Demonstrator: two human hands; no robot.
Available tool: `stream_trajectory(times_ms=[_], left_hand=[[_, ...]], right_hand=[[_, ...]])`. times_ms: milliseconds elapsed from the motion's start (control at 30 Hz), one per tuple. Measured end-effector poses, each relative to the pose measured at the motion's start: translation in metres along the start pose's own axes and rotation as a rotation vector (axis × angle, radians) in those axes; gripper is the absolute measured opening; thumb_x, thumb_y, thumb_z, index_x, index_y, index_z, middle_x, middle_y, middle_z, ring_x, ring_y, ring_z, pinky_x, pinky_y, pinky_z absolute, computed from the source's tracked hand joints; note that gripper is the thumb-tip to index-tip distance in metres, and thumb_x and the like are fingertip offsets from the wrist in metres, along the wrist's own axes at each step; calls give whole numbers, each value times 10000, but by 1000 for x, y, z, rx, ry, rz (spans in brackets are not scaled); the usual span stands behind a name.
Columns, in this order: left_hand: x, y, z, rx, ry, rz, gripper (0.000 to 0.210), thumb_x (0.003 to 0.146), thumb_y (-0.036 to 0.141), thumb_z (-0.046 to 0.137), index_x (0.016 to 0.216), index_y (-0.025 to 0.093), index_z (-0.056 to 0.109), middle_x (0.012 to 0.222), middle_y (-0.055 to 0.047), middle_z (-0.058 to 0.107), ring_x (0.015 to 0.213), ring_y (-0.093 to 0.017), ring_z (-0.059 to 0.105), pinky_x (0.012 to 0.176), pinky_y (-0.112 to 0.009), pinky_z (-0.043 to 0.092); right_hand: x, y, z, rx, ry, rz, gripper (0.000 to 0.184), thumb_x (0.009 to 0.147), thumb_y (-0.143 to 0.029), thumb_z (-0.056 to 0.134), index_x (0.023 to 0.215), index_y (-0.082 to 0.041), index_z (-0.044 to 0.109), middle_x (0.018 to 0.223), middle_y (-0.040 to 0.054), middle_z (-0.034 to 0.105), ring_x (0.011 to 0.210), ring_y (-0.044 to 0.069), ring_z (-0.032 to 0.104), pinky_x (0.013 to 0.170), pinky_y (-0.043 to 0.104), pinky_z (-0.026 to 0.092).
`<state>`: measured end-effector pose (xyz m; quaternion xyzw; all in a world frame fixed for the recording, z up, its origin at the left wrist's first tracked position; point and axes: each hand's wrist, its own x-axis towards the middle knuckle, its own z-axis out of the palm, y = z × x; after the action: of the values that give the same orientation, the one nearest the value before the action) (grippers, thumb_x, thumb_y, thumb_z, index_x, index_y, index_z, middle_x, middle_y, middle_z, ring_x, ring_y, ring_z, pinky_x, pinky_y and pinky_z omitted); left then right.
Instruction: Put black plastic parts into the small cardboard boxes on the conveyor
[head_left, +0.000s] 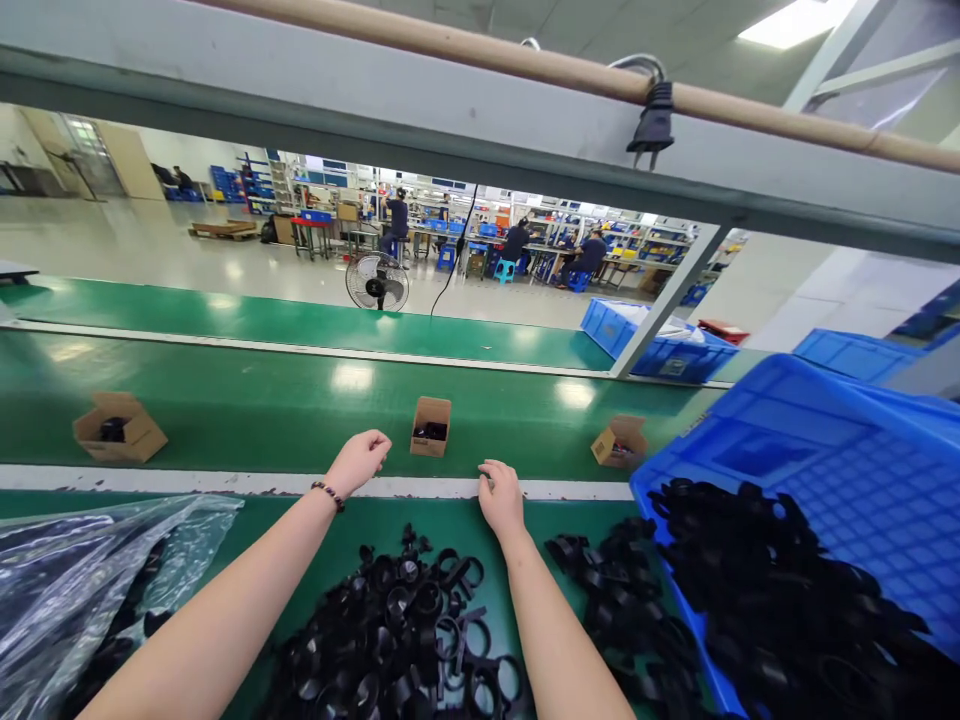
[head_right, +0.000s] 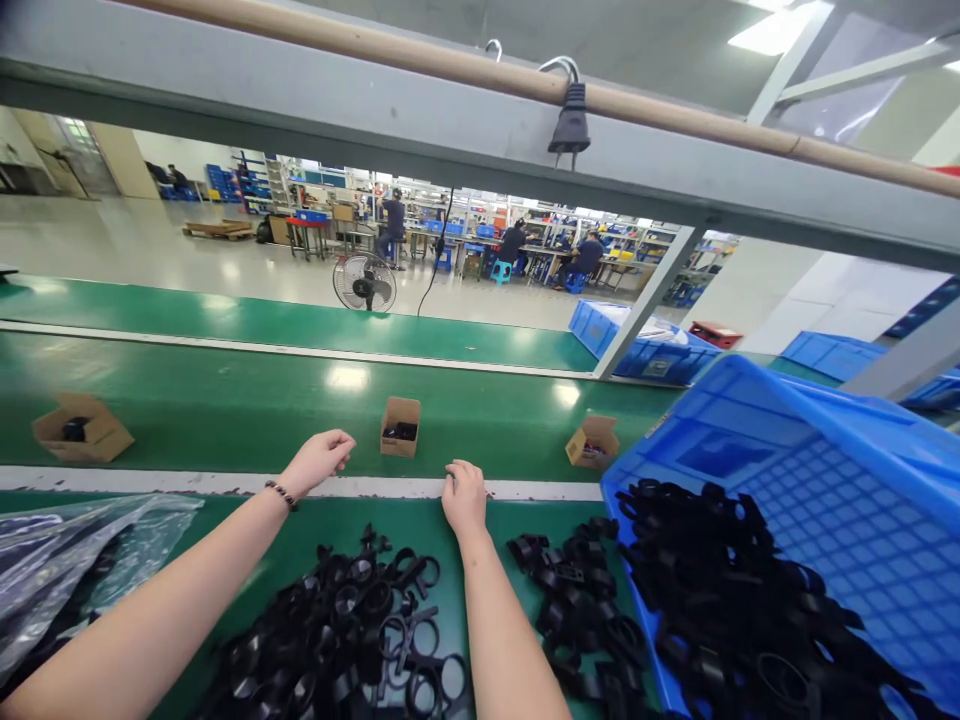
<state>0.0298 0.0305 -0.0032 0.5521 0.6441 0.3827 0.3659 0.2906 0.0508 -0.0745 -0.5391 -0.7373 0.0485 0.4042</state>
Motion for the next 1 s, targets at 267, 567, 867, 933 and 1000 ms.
stream_trajectory(times_ms=[267, 567, 867, 933, 1000], left_hand=[[-63, -38, -20, 327, -529, 187, 236, 661, 231, 469, 826, 201, 635, 866, -11, 616, 779, -154, 547, 706, -234, 405], [-50, -40, 6, 321, -484, 212, 212, 690, 228, 435, 802, 181, 608, 658, 14, 585, 625, -128, 525, 591, -208, 382], [-43, -33, 23, 372, -494, 263, 180, 684, 238, 446, 696, 195, 620, 696, -9, 634, 673, -153, 552, 607, -224, 375], [-44, -38, 19, 331, -443, 191, 175, 689, 266, 444, 681, 187, 599, 671, -7, 622, 643, -150, 544, 580, -223, 371], [-45, -44, 12, 282, -403, 109, 177, 683, 299, 452, 678, 179, 582, 647, -4, 607, 612, -145, 531, 551, -220, 361]], right_hand=[[-2, -8, -1, 40, -149, 52, 234, 760, -175, 369, 831, -183, 592, 861, 39, 601, 840, 162, 516, 776, 291, 409], [0, -8, -1, 46, -192, 79, 244, 769, -217, 366, 829, -184, 600, 849, 42, 605, 822, 162, 529, 776, 301, 406], [3, -16, -13, 74, -232, 124, 229, 765, -235, 385, 822, -173, 598, 824, 39, 599, 760, 149, 523, 716, 275, 405], [5, -26, -28, 117, -373, 134, 215, 762, -251, 406, 794, -171, 603, 751, 20, 591, 683, 130, 515, 649, 245, 401], [6, -40, -47, 180, -644, 104, 187, 741, -277, 463, 754, -173, 618, 683, -3, 580, 625, 112, 507, 588, 214, 387]])
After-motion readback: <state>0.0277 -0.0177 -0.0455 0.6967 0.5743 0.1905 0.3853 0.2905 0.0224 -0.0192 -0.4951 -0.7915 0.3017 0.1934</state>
